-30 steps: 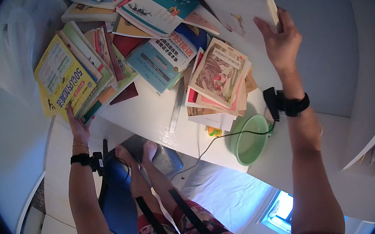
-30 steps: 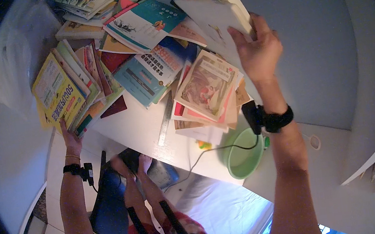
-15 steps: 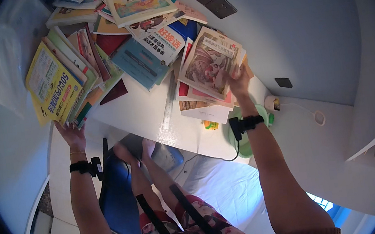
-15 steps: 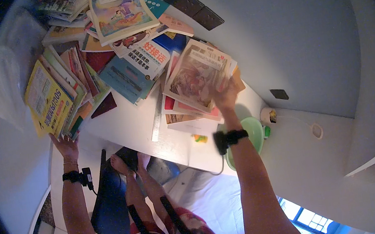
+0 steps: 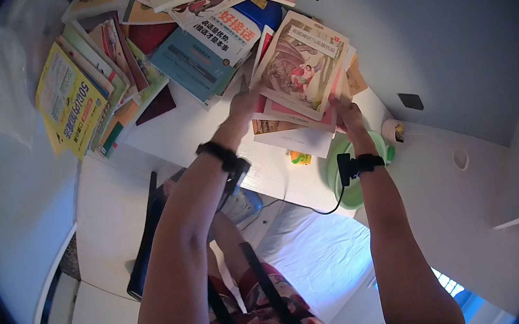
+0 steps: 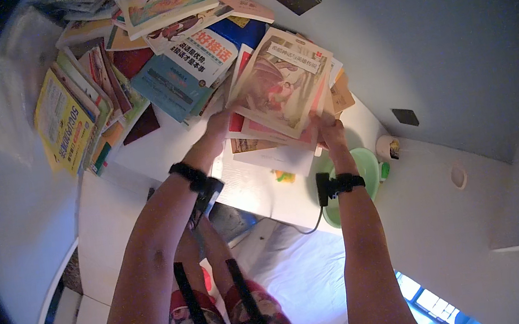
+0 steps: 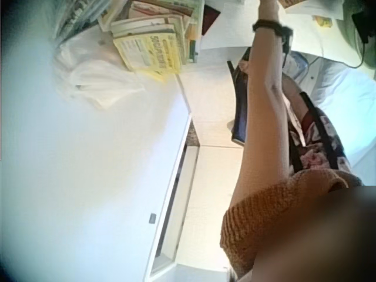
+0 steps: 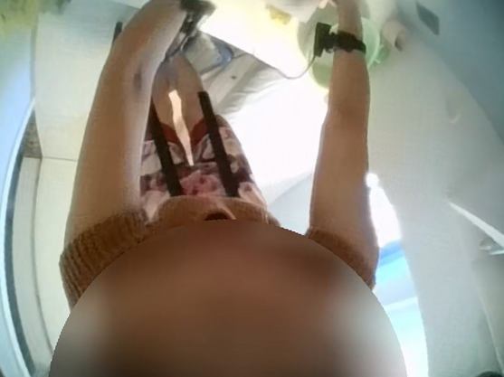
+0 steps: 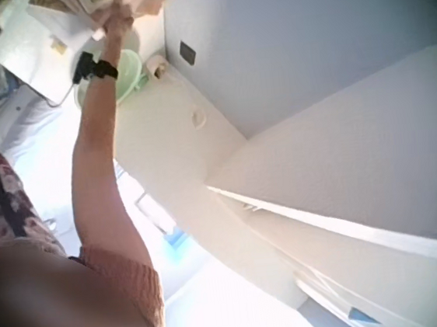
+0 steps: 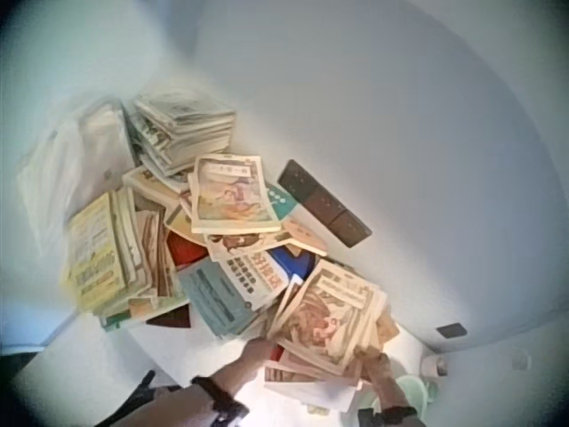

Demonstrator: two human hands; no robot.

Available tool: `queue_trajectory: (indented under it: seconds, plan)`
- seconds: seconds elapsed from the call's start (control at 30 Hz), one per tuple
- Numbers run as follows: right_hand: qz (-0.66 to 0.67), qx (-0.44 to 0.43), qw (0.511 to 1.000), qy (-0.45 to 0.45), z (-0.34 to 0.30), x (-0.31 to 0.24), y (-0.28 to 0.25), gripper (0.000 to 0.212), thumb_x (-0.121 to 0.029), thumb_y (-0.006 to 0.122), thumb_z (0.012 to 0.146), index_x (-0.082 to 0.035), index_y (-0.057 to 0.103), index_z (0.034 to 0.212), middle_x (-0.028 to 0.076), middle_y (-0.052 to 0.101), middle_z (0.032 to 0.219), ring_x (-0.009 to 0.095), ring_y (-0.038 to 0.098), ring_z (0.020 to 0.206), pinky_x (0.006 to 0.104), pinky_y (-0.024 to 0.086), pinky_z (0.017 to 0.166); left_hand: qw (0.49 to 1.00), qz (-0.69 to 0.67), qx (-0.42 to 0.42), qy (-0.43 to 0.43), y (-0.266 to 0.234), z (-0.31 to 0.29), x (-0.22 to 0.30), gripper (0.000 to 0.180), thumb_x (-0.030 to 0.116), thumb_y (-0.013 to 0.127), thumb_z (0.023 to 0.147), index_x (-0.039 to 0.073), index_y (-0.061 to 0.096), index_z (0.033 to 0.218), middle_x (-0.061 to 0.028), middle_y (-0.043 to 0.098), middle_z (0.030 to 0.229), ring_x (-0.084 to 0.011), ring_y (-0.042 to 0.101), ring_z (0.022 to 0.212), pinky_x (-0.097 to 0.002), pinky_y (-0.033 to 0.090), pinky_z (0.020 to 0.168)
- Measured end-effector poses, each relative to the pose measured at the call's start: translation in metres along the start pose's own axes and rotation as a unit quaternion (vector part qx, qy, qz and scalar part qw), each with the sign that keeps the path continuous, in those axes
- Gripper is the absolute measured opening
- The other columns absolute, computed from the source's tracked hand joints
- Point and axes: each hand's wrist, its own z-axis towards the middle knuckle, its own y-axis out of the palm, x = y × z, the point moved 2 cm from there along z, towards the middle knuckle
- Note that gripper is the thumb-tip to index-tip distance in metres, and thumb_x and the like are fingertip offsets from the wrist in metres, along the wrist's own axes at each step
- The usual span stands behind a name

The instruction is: The person clears books from a white shelf by hand, wipes the shelf surface with a cloth, and then rinses and wrings out the cloth in a basin of water.

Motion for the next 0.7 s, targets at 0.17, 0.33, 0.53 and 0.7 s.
queue_trajectory:
  seconds: [0.17,0.33,0.53,0.7]
  plan:
    - [0.185,-0.139,0.968,-0.099,-0.009,0.014,-0.035,0.033,-0.022,0.045,0.089,-0.002,0.039,0.114,0.01,0.057,0.091,0.019,0.058,0.073,0.0311,0.048,0.05,0.906,0.304,0.157,0.248,0.095,-0.028,0.034,0.045,0.035,0.065,0.07,0.001,0.052,0.097,-0.0142,0.061,0.071,-0.032,0.061,0.069,-0.0383,0.05,0.062]
    - [0.33,-0.193,0.913,-0.141,-0.029,0.038,-0.038,0.035,-0.021,0.045,0.089,-0.006,0.038,0.12,0.008,0.048,0.115,0.024,0.05,0.101,0.0342,0.045,0.084,0.911,0.307,0.006,0.275,0.163,-0.056,0.043,0.03,0.012,0.061,0.071,0.005,0.048,0.096,-0.0127,0.06,0.071,-0.0288,0.061,0.065,-0.0389,0.049,0.059]
    - [0.43,-0.235,0.855,-0.17,-0.039,0.024,-0.042,0.041,-0.016,0.048,0.087,-0.007,0.036,0.125,0.008,0.046,0.12,0.023,0.047,0.109,0.0358,0.041,0.092,0.862,0.268,-0.05,0.427,0.16,-0.075,0.064,0.025,0.011,0.06,0.069,0.006,0.046,0.089,-0.0132,0.058,0.065,-0.0311,0.059,0.06,-0.0404,0.048,0.055]
    - [0.343,-0.092,0.918,-0.177,-0.044,-0.045,-0.026,0.031,-0.013,0.045,0.086,-0.005,0.046,0.116,0.01,0.056,0.109,0.021,0.054,0.098,0.0355,0.042,0.088,0.843,0.242,0.024,0.48,0.111,-0.042,0.118,0.036,0.029,0.069,0.065,0.006,0.049,0.084,-0.0129,0.06,0.067,-0.0313,0.06,0.067,-0.0392,0.047,0.061]
